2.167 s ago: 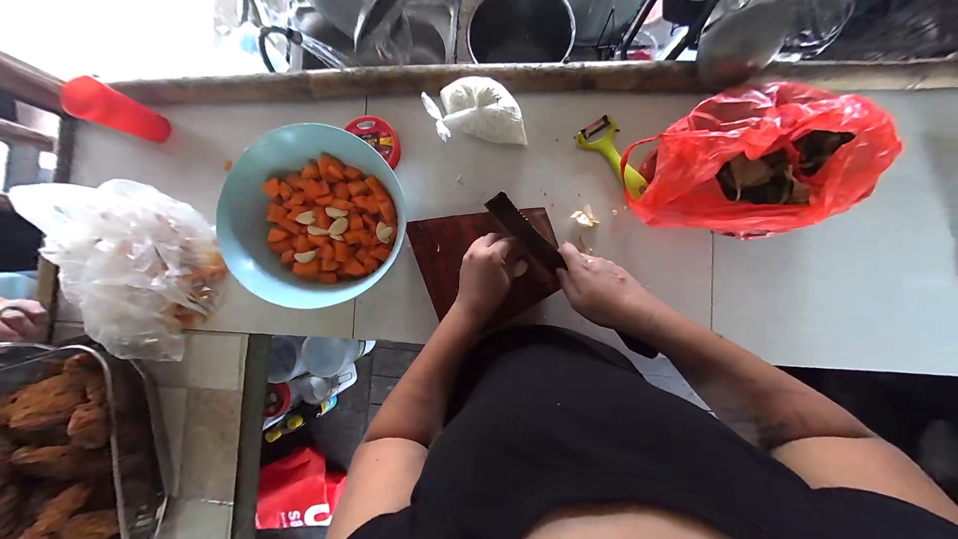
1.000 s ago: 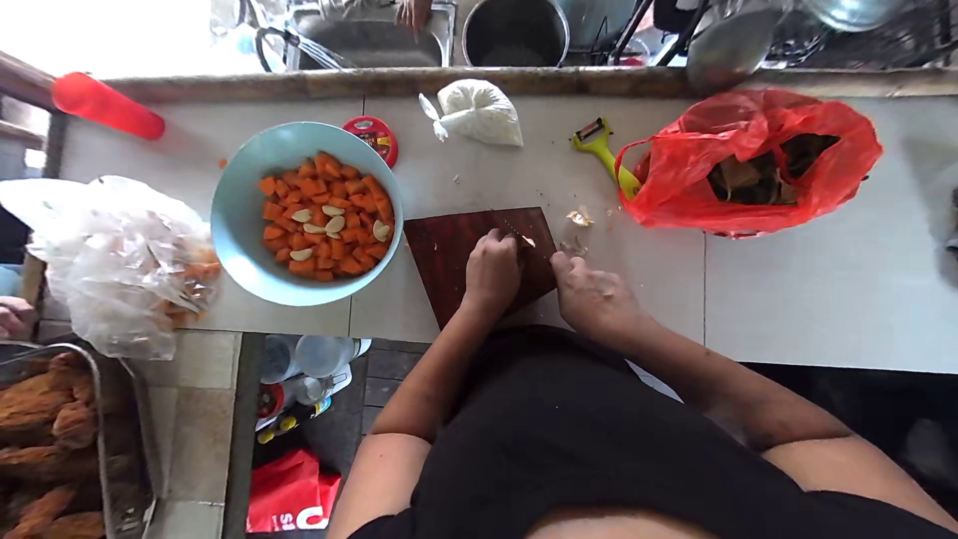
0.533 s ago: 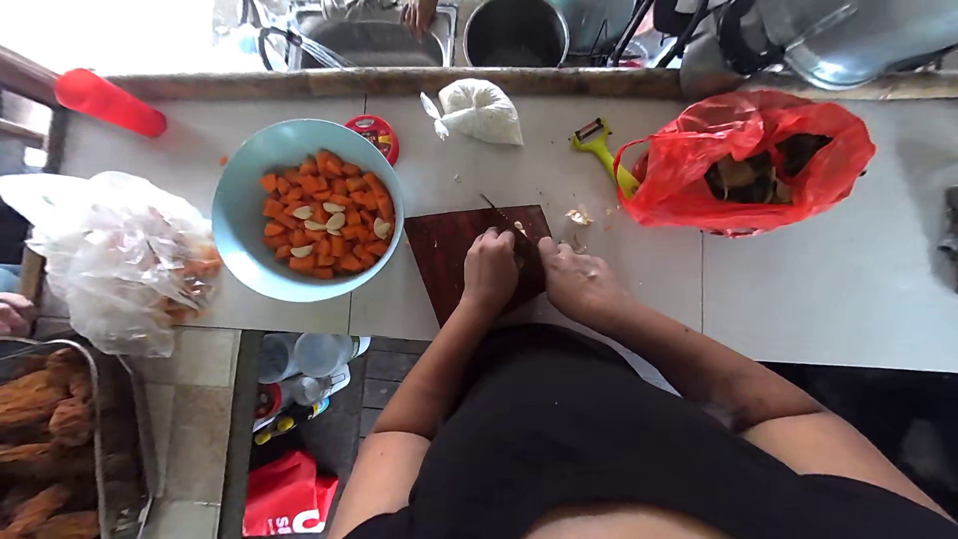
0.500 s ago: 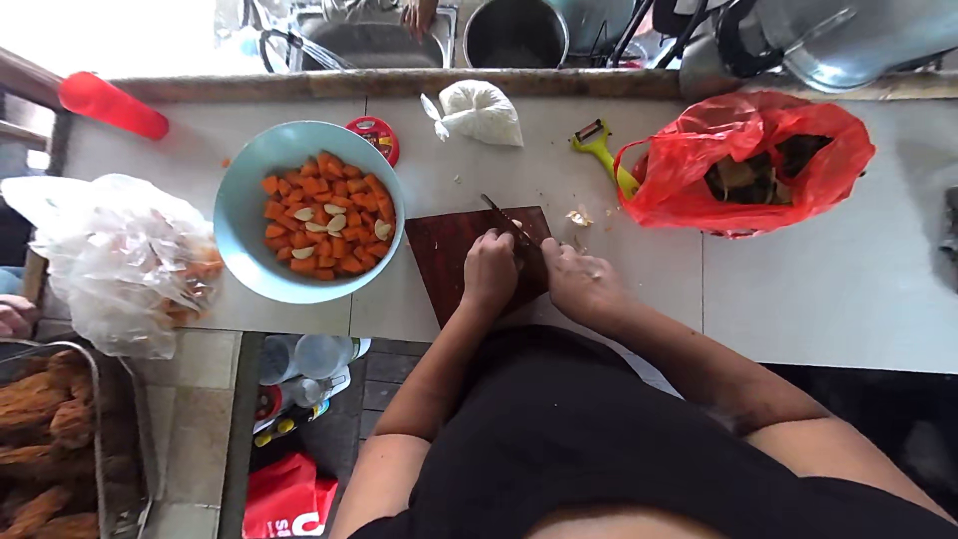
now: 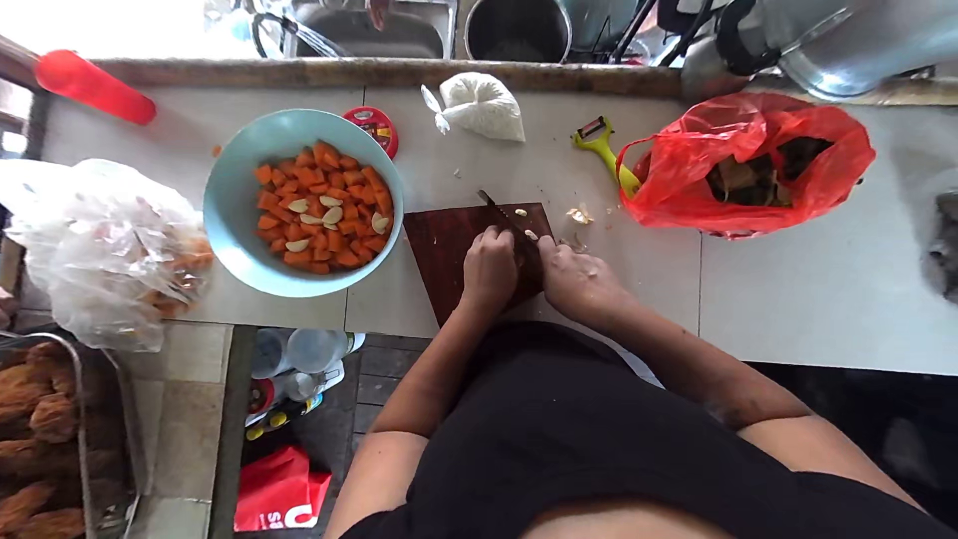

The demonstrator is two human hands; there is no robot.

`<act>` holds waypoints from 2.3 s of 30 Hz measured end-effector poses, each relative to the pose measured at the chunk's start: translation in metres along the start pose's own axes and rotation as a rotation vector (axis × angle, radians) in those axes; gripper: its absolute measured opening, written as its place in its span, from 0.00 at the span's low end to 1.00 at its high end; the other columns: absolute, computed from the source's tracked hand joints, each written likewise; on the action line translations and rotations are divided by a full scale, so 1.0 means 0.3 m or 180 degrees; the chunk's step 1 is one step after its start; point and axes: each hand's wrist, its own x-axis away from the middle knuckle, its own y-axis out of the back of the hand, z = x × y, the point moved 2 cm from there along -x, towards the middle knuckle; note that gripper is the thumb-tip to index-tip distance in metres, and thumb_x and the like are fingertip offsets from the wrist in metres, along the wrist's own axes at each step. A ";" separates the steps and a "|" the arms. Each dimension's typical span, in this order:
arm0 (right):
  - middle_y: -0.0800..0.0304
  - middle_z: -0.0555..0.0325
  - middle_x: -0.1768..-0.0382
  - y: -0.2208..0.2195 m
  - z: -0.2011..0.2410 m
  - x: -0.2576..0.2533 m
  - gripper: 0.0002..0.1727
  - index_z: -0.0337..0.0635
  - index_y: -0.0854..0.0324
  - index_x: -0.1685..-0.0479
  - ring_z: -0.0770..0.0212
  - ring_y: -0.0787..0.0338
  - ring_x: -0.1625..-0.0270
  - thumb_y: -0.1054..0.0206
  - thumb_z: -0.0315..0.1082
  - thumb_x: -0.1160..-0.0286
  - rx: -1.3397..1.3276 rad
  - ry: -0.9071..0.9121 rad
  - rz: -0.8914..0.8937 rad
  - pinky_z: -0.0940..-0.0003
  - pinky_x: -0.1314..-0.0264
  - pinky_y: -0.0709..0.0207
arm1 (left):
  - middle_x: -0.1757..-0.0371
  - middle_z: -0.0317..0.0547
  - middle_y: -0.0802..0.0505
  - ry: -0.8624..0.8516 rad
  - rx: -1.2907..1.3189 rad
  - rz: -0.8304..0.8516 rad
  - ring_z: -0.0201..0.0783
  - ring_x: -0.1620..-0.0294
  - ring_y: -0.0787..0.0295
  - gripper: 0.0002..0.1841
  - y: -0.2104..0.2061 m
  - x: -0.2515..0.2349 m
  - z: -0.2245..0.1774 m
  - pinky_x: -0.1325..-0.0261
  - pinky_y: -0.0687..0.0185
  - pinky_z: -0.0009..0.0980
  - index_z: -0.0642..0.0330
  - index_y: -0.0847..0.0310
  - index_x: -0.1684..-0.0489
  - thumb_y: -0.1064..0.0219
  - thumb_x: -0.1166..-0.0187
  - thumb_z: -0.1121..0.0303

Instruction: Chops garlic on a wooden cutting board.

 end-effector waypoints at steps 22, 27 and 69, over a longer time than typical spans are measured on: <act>0.11 0.38 0.47 -0.039 -0.081 0.020 0.15 0.37 0.29 0.32 0.36 0.08 0.45 0.49 0.36 0.06 -0.0205 0.0578 -0.0353 0.38 0.46 0.17 | 0.57 0.56 0.07 -0.1057 -0.0391 -0.0444 0.58 0.51 0.09 0.07 -0.018 0.082 0.089 0.50 0.13 0.50 0.64 0.07 0.62 0.33 0.25 0.80; 0.13 0.38 0.46 -0.035 -0.092 0.035 0.15 0.35 0.28 0.32 0.37 0.06 0.51 0.49 0.34 0.06 0.0144 0.0787 -0.0537 0.42 0.51 0.16 | 0.53 0.58 0.07 -0.1364 -0.0389 -0.0285 0.58 0.46 0.08 0.08 0.002 0.068 0.104 0.46 0.11 0.48 0.66 0.08 0.58 0.34 0.25 0.82; 0.15 0.37 0.45 -0.044 -0.001 -0.010 0.18 0.39 0.29 0.27 0.38 0.07 0.51 0.47 0.28 0.11 0.0318 0.0511 -0.0049 0.44 0.51 0.15 | 0.60 0.59 0.06 -0.1568 -0.0252 -0.0709 0.57 0.53 0.05 0.04 -0.035 0.082 0.145 0.52 0.09 0.46 0.67 0.10 0.69 0.31 0.32 0.82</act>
